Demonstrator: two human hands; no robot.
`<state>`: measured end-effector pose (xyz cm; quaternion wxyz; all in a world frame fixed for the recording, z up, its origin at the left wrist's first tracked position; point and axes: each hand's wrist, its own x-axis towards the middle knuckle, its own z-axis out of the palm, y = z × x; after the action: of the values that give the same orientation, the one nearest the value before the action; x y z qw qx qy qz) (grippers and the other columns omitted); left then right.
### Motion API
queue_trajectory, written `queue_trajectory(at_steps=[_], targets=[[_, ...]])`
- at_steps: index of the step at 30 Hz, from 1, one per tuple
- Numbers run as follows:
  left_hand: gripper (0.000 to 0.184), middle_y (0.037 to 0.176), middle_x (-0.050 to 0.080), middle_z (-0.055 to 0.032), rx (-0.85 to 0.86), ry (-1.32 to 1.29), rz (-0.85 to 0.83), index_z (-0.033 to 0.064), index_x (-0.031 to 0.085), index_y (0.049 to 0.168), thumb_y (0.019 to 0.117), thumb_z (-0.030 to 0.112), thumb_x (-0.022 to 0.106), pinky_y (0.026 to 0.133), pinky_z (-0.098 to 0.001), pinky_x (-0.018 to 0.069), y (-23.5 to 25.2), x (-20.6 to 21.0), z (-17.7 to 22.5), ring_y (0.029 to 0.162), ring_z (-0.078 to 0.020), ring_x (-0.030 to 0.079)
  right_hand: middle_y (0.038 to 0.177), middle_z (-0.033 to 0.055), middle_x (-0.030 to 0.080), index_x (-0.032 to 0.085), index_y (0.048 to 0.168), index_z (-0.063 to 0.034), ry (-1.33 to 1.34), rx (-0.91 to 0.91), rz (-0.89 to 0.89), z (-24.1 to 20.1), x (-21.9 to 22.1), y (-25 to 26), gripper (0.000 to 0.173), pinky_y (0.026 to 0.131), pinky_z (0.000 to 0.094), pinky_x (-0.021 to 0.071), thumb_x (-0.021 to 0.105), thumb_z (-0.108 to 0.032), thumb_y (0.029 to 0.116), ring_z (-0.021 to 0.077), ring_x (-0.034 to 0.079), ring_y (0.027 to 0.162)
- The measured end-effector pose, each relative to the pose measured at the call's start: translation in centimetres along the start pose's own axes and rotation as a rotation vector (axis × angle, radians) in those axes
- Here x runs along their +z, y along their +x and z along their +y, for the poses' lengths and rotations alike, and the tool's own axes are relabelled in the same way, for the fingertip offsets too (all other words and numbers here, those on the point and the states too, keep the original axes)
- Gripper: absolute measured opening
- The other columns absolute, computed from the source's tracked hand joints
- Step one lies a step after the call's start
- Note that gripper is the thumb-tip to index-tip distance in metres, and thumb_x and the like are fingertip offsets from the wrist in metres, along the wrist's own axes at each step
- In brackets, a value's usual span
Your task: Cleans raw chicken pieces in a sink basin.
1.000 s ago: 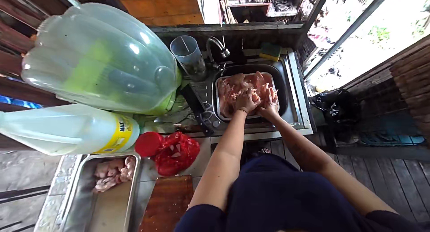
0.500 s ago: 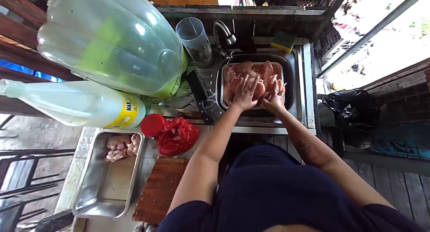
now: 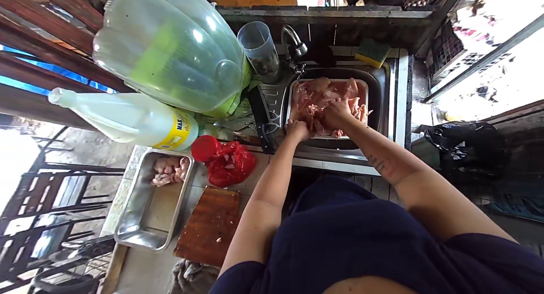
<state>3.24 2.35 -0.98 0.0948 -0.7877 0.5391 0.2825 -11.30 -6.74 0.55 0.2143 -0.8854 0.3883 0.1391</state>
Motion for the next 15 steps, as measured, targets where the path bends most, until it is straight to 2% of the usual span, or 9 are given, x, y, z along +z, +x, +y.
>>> queue_trajectory(at_steps=[1,2,4,6,9,11,15], targets=[[0.06,0.14,0.058,-0.0243,-0.025,0.012,-0.006,-0.0003,0.072,0.113,0.0866,0.053,0.076,0.111,-0.0686,0.0326,0.3,0.0,0.2,0.143,-0.0447,0.039,0.137,0.0254,0.06,0.073,0.119,-0.0001,-0.008,-0.038,-0.001,0.2,0.1,0.1,0.029,0.111,0.0746,0.0269,0.064,-0.017,0.0967,0.0477,0.046,0.136],[0.065,0.146,0.053,-0.0221,-0.055,0.015,-0.005,-0.0019,0.071,0.115,0.085,0.055,0.077,0.114,-0.0672,0.0298,0.8,0.1,0.3,0.145,-0.0427,0.036,0.135,0.0215,0.063,0.074,0.119,-0.0043,0.002,-0.078,0.015,0.8,0.4,0.3,0.028,0.112,0.0706,0.0286,0.064,-0.016,0.0955,0.044,0.048,0.135],[0.074,0.156,0.043,-0.02,-0.11,0.004,0.013,-0.0015,0.065,0.127,0.082,0.056,0.077,0.118,-0.0651,0.0252,1.8,0.5,0.6,0.148,-0.0414,0.033,0.132,0.018,0.065,0.074,0.12,-0.0095,0.079,-0.128,0.061,2.8,1.1,0.6,0.028,0.111,0.0671,0.0337,0.066,-0.02,0.0954,0.0411,0.05,0.134],[0.074,0.156,0.044,-0.0206,-0.121,-0.001,0.004,-0.0002,0.062,0.133,0.0838,0.053,0.075,0.119,-0.0659,0.022,1.9,0.4,1.1,0.149,-0.0422,0.031,0.128,0.0153,0.067,0.075,0.119,-0.0137,0.172,-0.161,0.157,4.7,2.1,0.7,0.028,0.11,0.0653,0.0372,0.065,-0.024,0.0958,0.0386,0.053,0.133],[0.061,0.141,0.055,-0.0291,-0.082,-0.012,-0.019,-0.0053,0.069,0.117,0.0905,0.05,0.071,0.119,-0.0661,0.0206,1.6,-0.4,1.0,0.142,-0.0448,0.041,0.128,0.0124,0.068,0.076,0.118,-0.014,0.264,-0.141,0.241,5.2,2.5,0.8,0.027,0.111,0.0643,0.0366,0.06,-0.02,0.0977,0.0358,0.054,0.132],[0.052,0.13,0.063,-0.0275,-0.05,-0.02,0.003,-0.0055,0.071,0.11,0.0943,0.044,0.067,0.119,-0.0641,0.022,1.4,-1.2,0.9,0.134,-0.0414,0.051,0.13,0.0142,0.067,0.075,0.119,-0.0104,0.335,-0.1,0.246,4.9,1.8,0.9,0.027,0.11,0.0654,0.0373,0.057,-0.02,0.1008,0.0371,0.055,0.132],[0.042,0.123,0.067,-0.026,0.015,-0.183,0.114,-0.0053,0.068,0.117,0.0985,0.031,0.063,0.116,-0.0653,0.0273,0.7,-4.2,2.2,0.126,-0.0407,0.058,0.131,0.0175,0.066,0.073,0.118,-0.0047,0.635,-0.028,0.315,6.1,0.7,1.1,0.027,0.107,0.0648,0.0425,0.06,-0.019,0.1002,0.037,0.058,0.128]])
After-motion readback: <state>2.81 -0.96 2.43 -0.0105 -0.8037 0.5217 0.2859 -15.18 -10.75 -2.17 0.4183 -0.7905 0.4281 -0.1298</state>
